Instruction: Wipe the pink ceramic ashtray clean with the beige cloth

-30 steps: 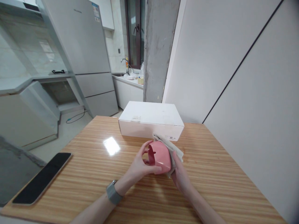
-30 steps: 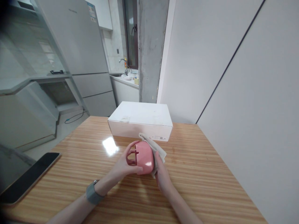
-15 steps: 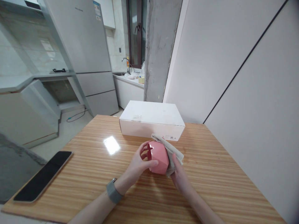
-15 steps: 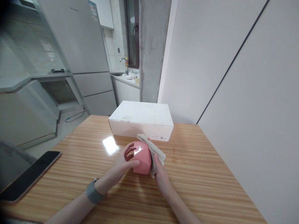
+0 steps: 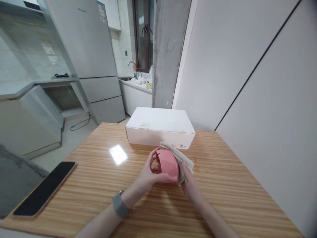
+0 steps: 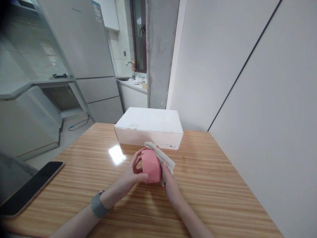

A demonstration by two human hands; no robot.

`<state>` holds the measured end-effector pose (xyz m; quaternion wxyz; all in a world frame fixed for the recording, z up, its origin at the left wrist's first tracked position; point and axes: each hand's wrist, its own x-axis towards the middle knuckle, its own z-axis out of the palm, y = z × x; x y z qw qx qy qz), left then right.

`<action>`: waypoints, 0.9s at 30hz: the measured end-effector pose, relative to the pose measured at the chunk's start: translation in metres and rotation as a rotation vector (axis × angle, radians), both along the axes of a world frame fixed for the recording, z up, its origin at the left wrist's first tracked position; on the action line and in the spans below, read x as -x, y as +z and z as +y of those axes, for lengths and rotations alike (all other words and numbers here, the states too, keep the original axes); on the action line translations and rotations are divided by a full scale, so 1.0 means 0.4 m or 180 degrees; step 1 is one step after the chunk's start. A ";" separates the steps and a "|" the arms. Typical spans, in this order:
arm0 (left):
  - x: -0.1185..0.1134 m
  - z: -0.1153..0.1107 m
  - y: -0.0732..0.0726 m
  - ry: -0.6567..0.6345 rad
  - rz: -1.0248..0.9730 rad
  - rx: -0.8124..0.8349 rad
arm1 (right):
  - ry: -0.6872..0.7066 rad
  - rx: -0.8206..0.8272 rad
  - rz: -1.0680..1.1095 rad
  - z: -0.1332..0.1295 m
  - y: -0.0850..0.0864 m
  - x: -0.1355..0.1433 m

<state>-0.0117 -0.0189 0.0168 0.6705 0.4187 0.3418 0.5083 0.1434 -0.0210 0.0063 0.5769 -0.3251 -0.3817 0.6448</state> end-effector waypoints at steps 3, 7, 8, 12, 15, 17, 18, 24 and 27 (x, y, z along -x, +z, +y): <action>0.000 0.001 -0.001 -0.0052 0.0221 -0.0063 | -0.0031 0.0083 0.0050 0.000 0.007 0.001; 0.006 0.000 0.016 -0.0151 0.0469 -0.0119 | -0.0023 0.0092 0.0095 -0.007 0.018 0.004; 0.007 0.000 0.023 -0.0164 0.0483 -0.0130 | -0.0013 0.0106 0.0087 -0.009 0.019 0.005; 0.006 -0.003 0.042 -0.0089 0.0434 -0.0189 | -0.0037 0.0126 -0.0023 -0.017 0.025 0.006; 0.003 -0.004 0.040 -0.0016 0.0379 -0.0166 | -0.0036 0.0049 -0.0038 -0.019 0.030 0.007; 0.003 -0.002 0.032 -0.0043 0.0297 -0.0064 | 0.0011 -0.0072 -0.0023 -0.020 0.034 0.008; 0.003 0.000 0.027 -0.0037 0.0272 -0.0026 | 0.0048 -0.0136 -0.0018 -0.020 0.035 0.008; 0.007 0.004 0.014 0.0226 0.0159 -0.0055 | 0.0157 -0.0285 -0.0069 -0.024 0.021 0.005; 0.003 0.002 0.011 0.0236 -0.0081 0.0196 | 0.0115 -0.0327 -0.0183 -0.024 0.007 0.004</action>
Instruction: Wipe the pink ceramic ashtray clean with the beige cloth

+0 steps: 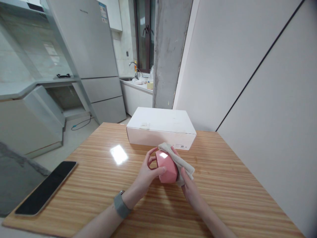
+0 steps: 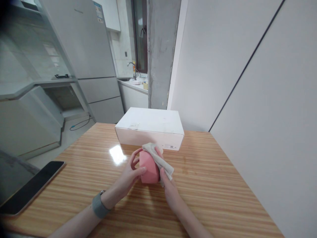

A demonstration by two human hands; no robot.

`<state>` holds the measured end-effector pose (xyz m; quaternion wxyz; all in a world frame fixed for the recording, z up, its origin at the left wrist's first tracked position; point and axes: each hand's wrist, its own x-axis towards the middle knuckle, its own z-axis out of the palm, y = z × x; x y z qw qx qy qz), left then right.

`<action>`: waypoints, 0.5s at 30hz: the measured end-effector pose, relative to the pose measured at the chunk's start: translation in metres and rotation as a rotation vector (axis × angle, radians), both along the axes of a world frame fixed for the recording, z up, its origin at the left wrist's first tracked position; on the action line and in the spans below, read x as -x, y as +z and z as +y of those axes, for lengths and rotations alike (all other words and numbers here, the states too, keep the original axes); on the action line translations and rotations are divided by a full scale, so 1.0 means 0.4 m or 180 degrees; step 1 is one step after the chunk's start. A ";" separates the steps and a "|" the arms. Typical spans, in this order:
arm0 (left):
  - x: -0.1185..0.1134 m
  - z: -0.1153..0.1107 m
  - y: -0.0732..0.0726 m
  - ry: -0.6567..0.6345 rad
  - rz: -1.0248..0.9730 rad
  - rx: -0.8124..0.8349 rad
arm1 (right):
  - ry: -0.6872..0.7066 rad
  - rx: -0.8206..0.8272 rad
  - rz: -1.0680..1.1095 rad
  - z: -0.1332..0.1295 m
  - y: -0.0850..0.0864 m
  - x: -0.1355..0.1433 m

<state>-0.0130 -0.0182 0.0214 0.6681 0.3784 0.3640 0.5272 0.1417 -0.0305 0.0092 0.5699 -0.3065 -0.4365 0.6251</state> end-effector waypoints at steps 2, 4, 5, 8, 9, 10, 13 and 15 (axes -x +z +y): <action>-0.003 -0.001 -0.003 -0.0017 -0.0144 0.0232 | 0.0003 -0.0021 -0.0008 0.002 -0.004 0.001; -0.005 -0.001 -0.004 -0.0022 -0.0233 0.0356 | 0.0020 -0.0028 0.0008 0.005 -0.001 0.003; -0.006 -0.001 -0.003 -0.0021 -0.0253 0.0341 | 0.0010 -0.0016 0.0011 0.007 0.001 0.003; -0.005 -0.003 0.007 -0.0128 -0.0161 0.0137 | -0.0134 0.0142 0.0036 0.013 0.011 0.001; -0.003 -0.004 0.011 -0.0208 -0.0081 0.0080 | -0.0193 0.0233 0.0066 0.015 0.014 0.000; -0.002 -0.005 0.015 -0.0278 0.0015 0.0041 | -0.0248 0.0323 0.0100 0.015 0.017 -0.002; 0.003 -0.005 0.020 -0.0328 0.0318 -0.0015 | -0.0325 0.0513 0.0203 0.013 0.023 -0.004; 0.006 -0.002 0.018 -0.0289 0.0490 -0.0065 | -0.0296 0.0562 0.0245 0.009 0.028 -0.003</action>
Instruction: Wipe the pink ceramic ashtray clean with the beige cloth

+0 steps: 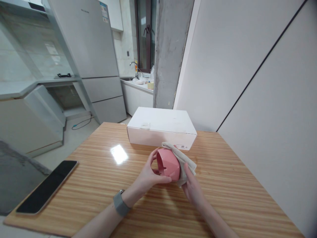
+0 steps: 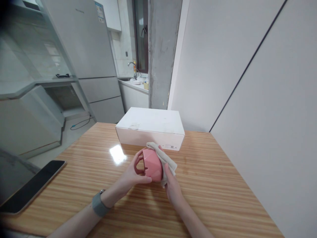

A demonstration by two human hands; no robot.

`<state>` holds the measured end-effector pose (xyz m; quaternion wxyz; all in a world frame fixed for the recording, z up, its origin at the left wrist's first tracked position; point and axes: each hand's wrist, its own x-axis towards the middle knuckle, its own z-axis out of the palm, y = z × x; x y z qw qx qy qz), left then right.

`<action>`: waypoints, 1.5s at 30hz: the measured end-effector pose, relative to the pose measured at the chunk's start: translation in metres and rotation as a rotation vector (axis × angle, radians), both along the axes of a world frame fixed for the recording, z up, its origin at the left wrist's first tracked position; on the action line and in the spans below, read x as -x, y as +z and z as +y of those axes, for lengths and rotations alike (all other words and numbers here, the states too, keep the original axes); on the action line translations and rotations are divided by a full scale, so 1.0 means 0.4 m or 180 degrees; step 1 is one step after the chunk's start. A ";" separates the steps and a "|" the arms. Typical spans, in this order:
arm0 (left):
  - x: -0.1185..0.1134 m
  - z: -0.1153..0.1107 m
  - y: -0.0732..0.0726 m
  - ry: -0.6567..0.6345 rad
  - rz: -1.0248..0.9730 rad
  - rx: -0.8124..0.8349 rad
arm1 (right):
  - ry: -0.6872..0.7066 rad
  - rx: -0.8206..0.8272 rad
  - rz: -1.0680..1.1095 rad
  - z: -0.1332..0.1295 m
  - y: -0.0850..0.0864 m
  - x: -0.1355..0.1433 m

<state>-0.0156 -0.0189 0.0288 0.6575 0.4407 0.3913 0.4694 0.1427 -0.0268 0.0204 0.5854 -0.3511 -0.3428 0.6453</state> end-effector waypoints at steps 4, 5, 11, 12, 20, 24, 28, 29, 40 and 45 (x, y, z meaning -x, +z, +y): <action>0.005 0.011 -0.007 0.0046 0.0165 -0.0133 | 0.0119 -0.0017 0.0110 -0.007 0.010 0.006; 0.006 0.013 -0.008 0.0062 0.0190 -0.0182 | 0.0137 -0.0027 0.0129 -0.008 0.011 0.008; 0.000 0.005 0.000 0.0202 0.0281 -0.0188 | 0.0211 -0.0126 0.0105 -0.007 0.012 0.009; -0.001 0.003 0.002 0.0212 0.0250 -0.0158 | 0.0220 -0.0140 0.0120 -0.007 0.011 0.008; 0.002 0.012 0.000 0.0505 -0.0112 0.0034 | 0.0330 -0.0235 -0.0027 -0.010 0.004 0.002; 0.006 0.012 -0.010 0.0341 -0.0466 0.0408 | 0.0376 -0.0270 -0.0076 -0.011 0.007 0.007; 0.006 0.011 -0.017 0.0276 -0.0605 0.0450 | 0.0350 -0.0206 -0.0136 -0.008 0.000 0.007; 0.006 0.012 -0.018 0.0284 -0.0590 0.0368 | 0.0325 -0.0186 -0.0140 -0.007 -0.002 0.005; 0.012 0.027 -0.025 0.0060 0.0032 0.0002 | 0.0111 0.0403 0.0301 -0.004 -0.003 -0.008; 0.015 0.030 -0.024 0.0312 0.0161 -0.0039 | 0.0246 0.0336 0.0420 -0.008 -0.001 -0.003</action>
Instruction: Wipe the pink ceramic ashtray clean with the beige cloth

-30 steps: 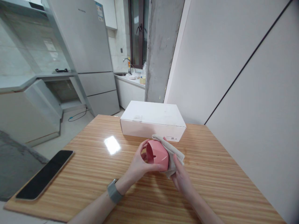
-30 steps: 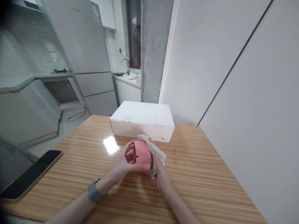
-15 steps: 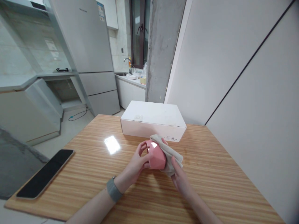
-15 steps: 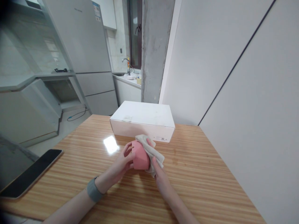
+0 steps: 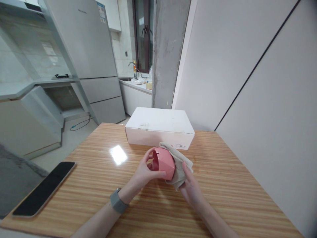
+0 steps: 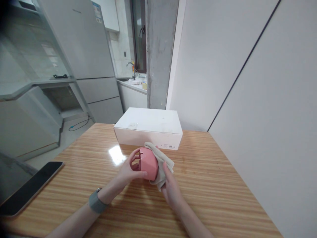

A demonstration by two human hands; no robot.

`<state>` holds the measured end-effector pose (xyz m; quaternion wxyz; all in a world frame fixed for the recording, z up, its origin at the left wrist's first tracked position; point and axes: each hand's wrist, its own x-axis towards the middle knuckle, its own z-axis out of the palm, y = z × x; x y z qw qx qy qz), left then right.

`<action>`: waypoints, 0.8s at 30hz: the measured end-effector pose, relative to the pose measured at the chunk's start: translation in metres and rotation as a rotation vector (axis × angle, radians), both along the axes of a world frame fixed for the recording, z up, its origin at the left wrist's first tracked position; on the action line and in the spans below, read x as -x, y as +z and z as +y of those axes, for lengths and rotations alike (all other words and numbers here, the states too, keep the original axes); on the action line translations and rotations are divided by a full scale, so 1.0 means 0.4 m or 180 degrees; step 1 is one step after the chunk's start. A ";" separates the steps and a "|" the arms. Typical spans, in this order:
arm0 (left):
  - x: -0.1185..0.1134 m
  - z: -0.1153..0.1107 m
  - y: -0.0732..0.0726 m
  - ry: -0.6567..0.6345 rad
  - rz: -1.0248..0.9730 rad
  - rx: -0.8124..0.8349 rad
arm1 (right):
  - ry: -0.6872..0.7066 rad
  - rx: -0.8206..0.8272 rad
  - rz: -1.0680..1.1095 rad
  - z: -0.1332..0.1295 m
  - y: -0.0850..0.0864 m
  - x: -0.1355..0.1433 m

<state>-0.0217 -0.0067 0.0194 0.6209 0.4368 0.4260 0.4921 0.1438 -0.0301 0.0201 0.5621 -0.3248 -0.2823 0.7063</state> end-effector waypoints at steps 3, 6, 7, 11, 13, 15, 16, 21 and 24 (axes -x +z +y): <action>-0.001 0.000 -0.003 0.0114 -0.0027 0.0083 | 0.0028 -0.0066 0.0006 -0.002 0.006 0.004; -0.002 -0.001 -0.005 0.0080 -0.0208 0.0217 | 0.0061 -0.0302 -0.0187 -0.005 0.011 0.007; -0.002 -0.002 -0.005 0.0050 -0.0321 0.0257 | 0.0080 -0.0395 -0.0282 -0.006 0.010 0.008; 0.002 -0.004 -0.005 -0.0207 -0.0828 0.0451 | 0.0194 -0.0766 -0.0569 -0.007 -0.015 0.002; 0.003 -0.005 -0.004 -0.0352 -0.1013 0.0669 | 0.0298 -0.0897 -0.0669 -0.007 -0.031 -0.004; 0.003 -0.006 -0.003 -0.0443 -0.1113 0.0823 | 0.0354 -0.0966 -0.0697 -0.007 -0.039 -0.008; 0.002 -0.006 -0.002 -0.0466 -0.1123 0.0835 | 0.0372 -0.0981 -0.0677 -0.007 -0.039 -0.009; -0.004 -0.008 -0.005 -0.0340 -0.0924 0.0396 | 0.0202 -0.0795 -0.0417 -0.003 -0.021 -0.005; -0.006 -0.006 -0.009 -0.0261 -0.0540 0.0115 | 0.0039 -0.0523 -0.0329 0.001 -0.008 -0.005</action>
